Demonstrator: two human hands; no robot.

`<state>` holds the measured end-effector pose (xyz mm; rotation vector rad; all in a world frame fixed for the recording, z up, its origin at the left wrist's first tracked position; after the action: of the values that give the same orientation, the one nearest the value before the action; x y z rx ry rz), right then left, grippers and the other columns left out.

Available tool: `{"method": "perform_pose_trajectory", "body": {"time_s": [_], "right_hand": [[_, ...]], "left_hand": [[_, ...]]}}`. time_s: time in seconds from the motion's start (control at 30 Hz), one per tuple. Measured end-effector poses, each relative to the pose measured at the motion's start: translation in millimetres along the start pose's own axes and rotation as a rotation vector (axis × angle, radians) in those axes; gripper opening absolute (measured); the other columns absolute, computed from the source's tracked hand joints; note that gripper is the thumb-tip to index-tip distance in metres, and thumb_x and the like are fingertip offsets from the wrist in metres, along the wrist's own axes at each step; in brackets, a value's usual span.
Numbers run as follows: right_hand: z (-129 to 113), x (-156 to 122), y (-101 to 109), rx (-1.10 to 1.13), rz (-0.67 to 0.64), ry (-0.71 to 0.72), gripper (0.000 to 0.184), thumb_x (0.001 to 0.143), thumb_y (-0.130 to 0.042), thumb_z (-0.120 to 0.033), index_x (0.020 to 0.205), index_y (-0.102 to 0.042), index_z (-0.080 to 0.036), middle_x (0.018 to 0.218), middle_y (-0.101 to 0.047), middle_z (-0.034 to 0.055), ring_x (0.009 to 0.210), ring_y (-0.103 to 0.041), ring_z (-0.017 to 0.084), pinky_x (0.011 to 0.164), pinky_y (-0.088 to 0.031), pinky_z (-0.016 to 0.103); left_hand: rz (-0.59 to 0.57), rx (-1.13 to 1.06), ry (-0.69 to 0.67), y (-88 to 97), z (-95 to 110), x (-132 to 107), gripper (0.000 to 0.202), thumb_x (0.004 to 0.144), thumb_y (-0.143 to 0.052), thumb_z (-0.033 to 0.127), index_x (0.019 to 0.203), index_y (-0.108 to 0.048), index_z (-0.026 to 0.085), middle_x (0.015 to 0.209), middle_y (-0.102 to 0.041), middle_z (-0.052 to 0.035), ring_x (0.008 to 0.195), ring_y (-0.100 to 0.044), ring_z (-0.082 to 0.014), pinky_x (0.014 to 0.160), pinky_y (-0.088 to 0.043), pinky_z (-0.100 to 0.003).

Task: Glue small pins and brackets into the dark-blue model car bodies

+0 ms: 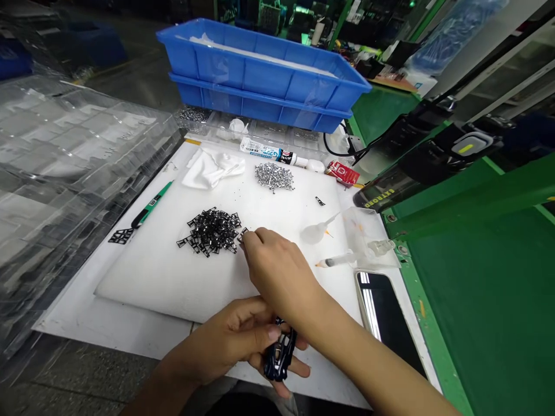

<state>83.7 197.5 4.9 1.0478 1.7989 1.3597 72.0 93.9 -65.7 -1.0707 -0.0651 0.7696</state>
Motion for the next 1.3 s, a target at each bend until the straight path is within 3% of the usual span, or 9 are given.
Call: {"method": "perform_pose_trajectory", "body": {"time_s": [0.17, 0.3, 0.4, 0.53, 0.7, 0.97, 1.1, 1.2, 1.3], "right_hand": [[13, -83, 69, 0.089, 0.454, -0.073, 0.013, 0.1, -0.061, -0.031, 0.108, -0.066, -0.022, 0.099, -0.069, 0.003, 0.082, -0.065, 0.015, 0.073, -0.047, 0.028], [23, -132, 69, 0.147, 0.524, -0.188, 0.014, 0.096, -0.067, -0.029, 0.109, -0.07, -0.027, 0.107, -0.07, -0.0012, 0.092, -0.067, 0.013, 0.084, -0.052, 0.022], [14, -136, 46, 0.2, 0.481, -0.148, 0.013, 0.097, -0.064, -0.021, 0.109, -0.068, -0.022, 0.106, -0.069, 0.0007, 0.093, -0.068, 0.01, 0.09, -0.053, 0.016], [-2, -131, 28, 0.224, 0.542, -0.089, 0.022, 0.095, -0.061, -0.007, 0.114, -0.065, -0.017, 0.109, -0.067, 0.0055, 0.099, -0.068, 0.011, 0.096, -0.053, 0.017], [-7, -129, 23, 0.232, 0.568, -0.085, 0.024, 0.093, -0.061, -0.003, 0.113, -0.066, -0.015, 0.104, -0.064, 0.0073, 0.094, -0.066, 0.012, 0.09, -0.055, 0.019], [1, -129, 16, 0.217, 0.37, -0.048, 0.031, 0.098, -0.052, -0.008, 0.123, -0.065, -0.02, 0.114, -0.061, 0.0089, 0.099, -0.067, 0.012, 0.079, -0.058, 0.016], [0, -133, 12, 0.198, 0.339, -0.042, 0.033, 0.1, -0.053, -0.016, 0.132, -0.063, -0.02, 0.118, -0.057, 0.0116, 0.097, -0.066, 0.014, 0.082, -0.061, 0.022], [2, -136, 15, 0.209, 0.385, -0.078, 0.042, 0.101, -0.055, -0.025, 0.142, -0.058, -0.022, 0.125, -0.054, 0.0136, 0.108, -0.064, 0.018, 0.093, -0.06, 0.029], [16, -140, 18, 0.361, 0.45, -0.232, 0.039, 0.1, -0.056, -0.027, 0.138, -0.061, -0.028, 0.124, -0.058, 0.0101, 0.107, -0.067, 0.016, 0.09, -0.06, 0.023]], "left_hand": [[0.047, -0.293, -0.179, 6.1, 21, -1, 0.031, 0.097, -0.058, 0.025, 0.129, -0.058, 0.022, 0.115, -0.069, -0.0108, 0.104, -0.076, -0.0352, 0.079, -0.067, -0.039], [0.168, -0.339, -0.221, 10.4, 25, -1, 0.031, 0.099, -0.057, 0.026, 0.13, -0.056, 0.023, 0.118, -0.068, -0.0108, 0.11, -0.073, -0.0349, 0.086, -0.066, -0.041], [0.219, -0.339, -0.216, 11.3, 23, -1, 0.034, 0.098, -0.061, 0.022, 0.132, -0.058, 0.023, 0.119, -0.07, -0.0097, 0.105, -0.074, -0.0232, 0.092, -0.064, -0.038], [0.247, -0.293, -0.195, 13.0, 21, -3, 0.034, 0.095, -0.067, 0.023, 0.129, -0.063, 0.025, 0.122, -0.071, -0.0104, 0.096, -0.07, -0.0139, 0.086, -0.064, -0.028], [0.28, -0.264, -0.201, 13.4, 22, -4, 0.03, 0.094, -0.068, 0.023, 0.125, -0.067, 0.026, 0.12, -0.072, -0.009, 0.095, -0.069, -0.0133, 0.084, -0.063, -0.027], [0.329, -0.266, -0.207, 15.5, 20, -6, 0.032, 0.094, -0.068, 0.02, 0.126, -0.069, 0.025, 0.121, -0.073, -0.0097, 0.093, -0.07, -0.014, 0.082, -0.062, -0.025], [0.322, -0.286, -0.247, 16.5, 21, -5, 0.034, 0.093, -0.07, 0.019, 0.126, -0.069, 0.025, 0.121, -0.074, -0.0092, 0.096, -0.073, -0.0174, 0.077, -0.064, -0.024], [0.346, -0.292, -0.29, 15.7, 22, -6, 0.031, 0.092, -0.07, 0.018, 0.122, -0.069, 0.026, 0.121, -0.074, -0.0063, 0.099, -0.075, -0.0199, 0.083, -0.064, -0.028], [0.409, -0.237, -0.398, 16.4, 24, -14, 0.025, 0.092, -0.07, 0.017, 0.115, -0.071, 0.027, 0.12, -0.075, -0.004, 0.112, -0.072, -0.0215, 0.097, -0.061, -0.033]]}}
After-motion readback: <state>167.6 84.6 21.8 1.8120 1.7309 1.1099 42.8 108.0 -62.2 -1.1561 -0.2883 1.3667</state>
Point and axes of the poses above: each hand's wrist, its own x-axis towards the middle knuckle, its own y-axis out of the back of the hand, z = x × y, the point moved 9 cm from there along x, towards the middle knuckle
